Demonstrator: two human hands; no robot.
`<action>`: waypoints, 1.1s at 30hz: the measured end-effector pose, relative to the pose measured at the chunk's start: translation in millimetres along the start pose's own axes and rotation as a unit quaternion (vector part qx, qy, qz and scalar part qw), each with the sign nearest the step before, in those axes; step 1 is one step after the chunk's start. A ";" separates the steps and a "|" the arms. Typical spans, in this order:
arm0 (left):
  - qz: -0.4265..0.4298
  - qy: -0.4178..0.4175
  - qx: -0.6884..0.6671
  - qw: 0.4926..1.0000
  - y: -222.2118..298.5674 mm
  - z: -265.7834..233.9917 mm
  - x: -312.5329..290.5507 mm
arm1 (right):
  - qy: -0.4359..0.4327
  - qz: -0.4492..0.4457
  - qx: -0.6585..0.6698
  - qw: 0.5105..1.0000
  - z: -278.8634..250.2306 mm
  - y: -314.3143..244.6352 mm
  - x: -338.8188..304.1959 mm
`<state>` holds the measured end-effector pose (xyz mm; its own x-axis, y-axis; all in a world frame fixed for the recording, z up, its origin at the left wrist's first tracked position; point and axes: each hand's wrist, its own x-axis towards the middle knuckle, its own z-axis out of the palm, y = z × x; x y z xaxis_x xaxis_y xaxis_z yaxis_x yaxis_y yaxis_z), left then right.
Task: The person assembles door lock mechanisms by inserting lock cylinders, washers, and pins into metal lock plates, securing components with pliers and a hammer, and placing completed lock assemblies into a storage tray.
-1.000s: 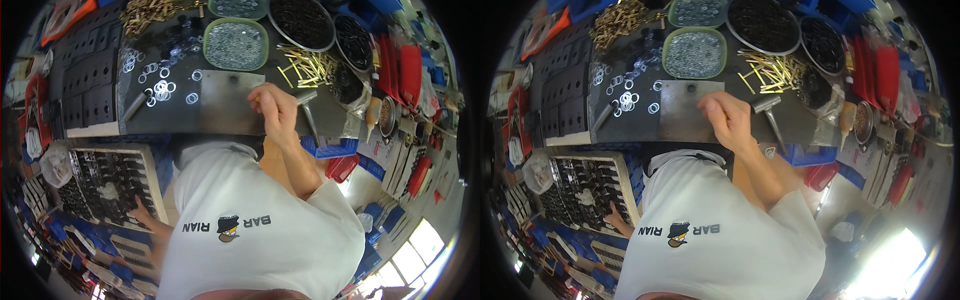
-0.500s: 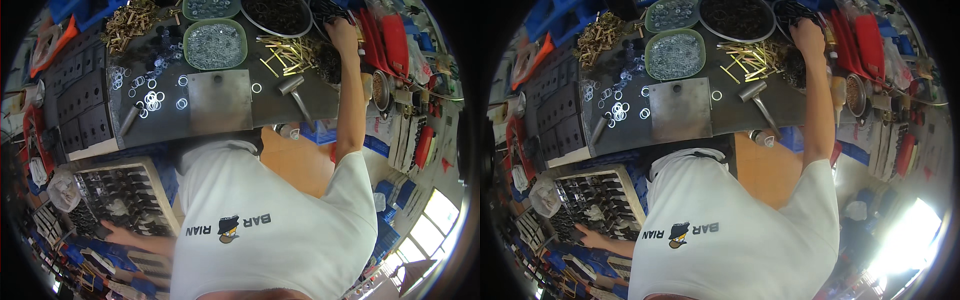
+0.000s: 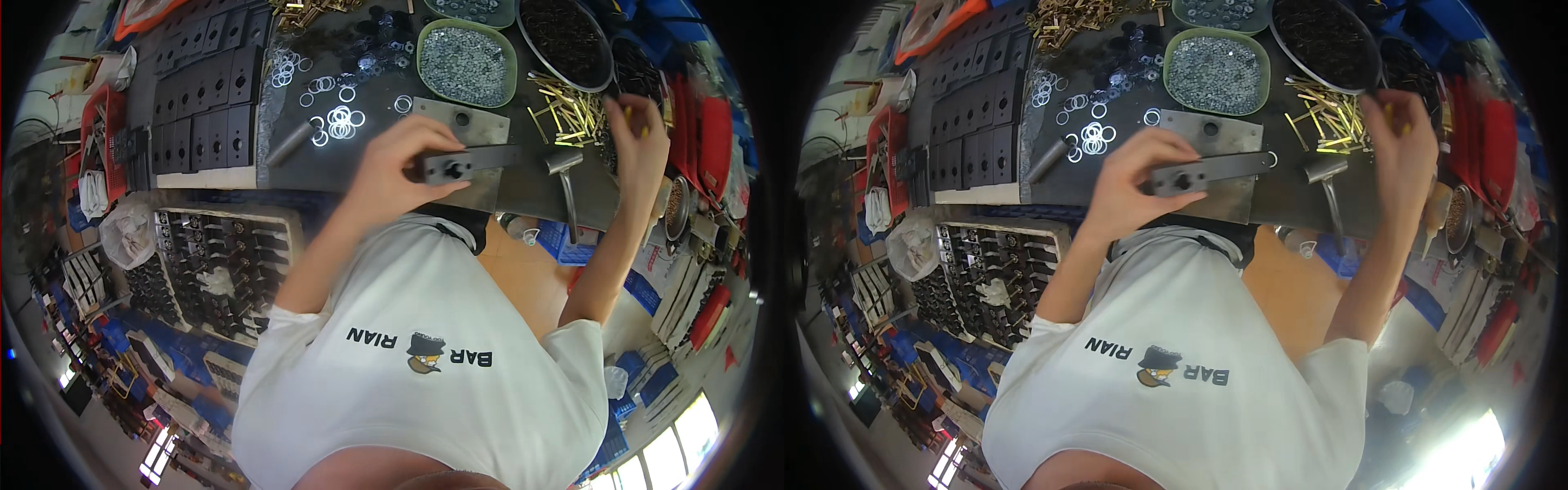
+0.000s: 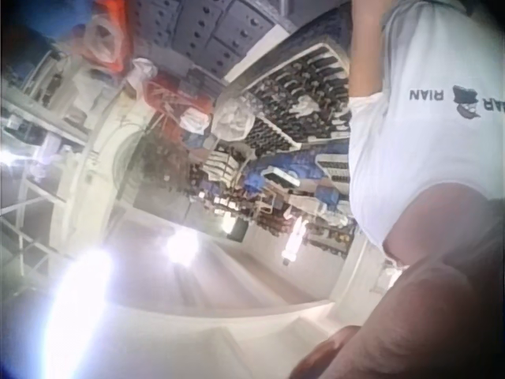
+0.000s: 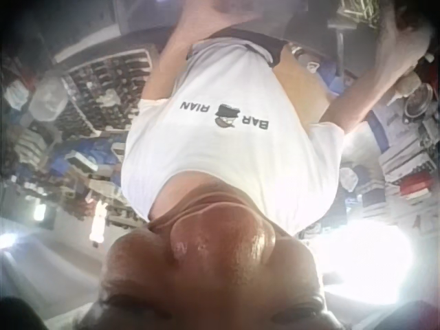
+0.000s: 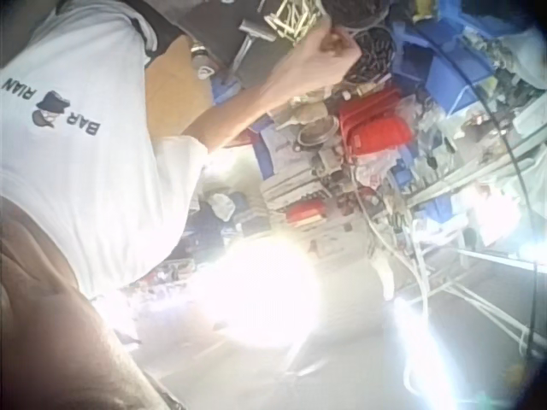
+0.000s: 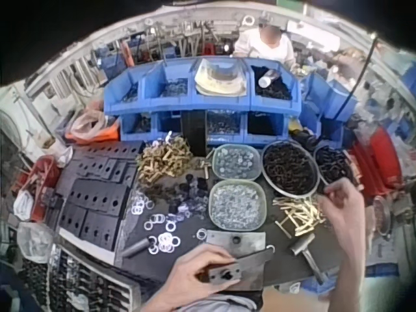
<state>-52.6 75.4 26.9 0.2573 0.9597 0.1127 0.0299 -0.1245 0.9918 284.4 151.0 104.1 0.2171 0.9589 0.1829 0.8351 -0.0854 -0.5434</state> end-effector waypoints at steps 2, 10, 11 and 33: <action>0.021 -0.024 0.114 0.993 -4.6 -2.6 8.1 | -0.082 0.015 0.181 0.980 10.7 -39.2 -44.5; 0.067 -0.051 0.234 0.969 -24.9 1.3 17.7 | -0.200 -0.051 0.265 0.942 75.2 -74.5 -111.6; 0.069 -0.051 0.244 0.966 -26.2 0.4 16.8 | -0.211 -0.071 0.217 0.951 70.1 -77.7 -110.0; -0.084 0.173 0.352 0.916 -50.1 -116.7 67.0 | -0.196 -0.258 0.056 0.944 88.4 -86.6 -103.2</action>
<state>-149.6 175.2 -8.2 -0.1258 0.9874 0.0961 0.6880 0.0170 0.7255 145.0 83.3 59.8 -0.4261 0.8935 0.1421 0.7156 0.4289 -0.5513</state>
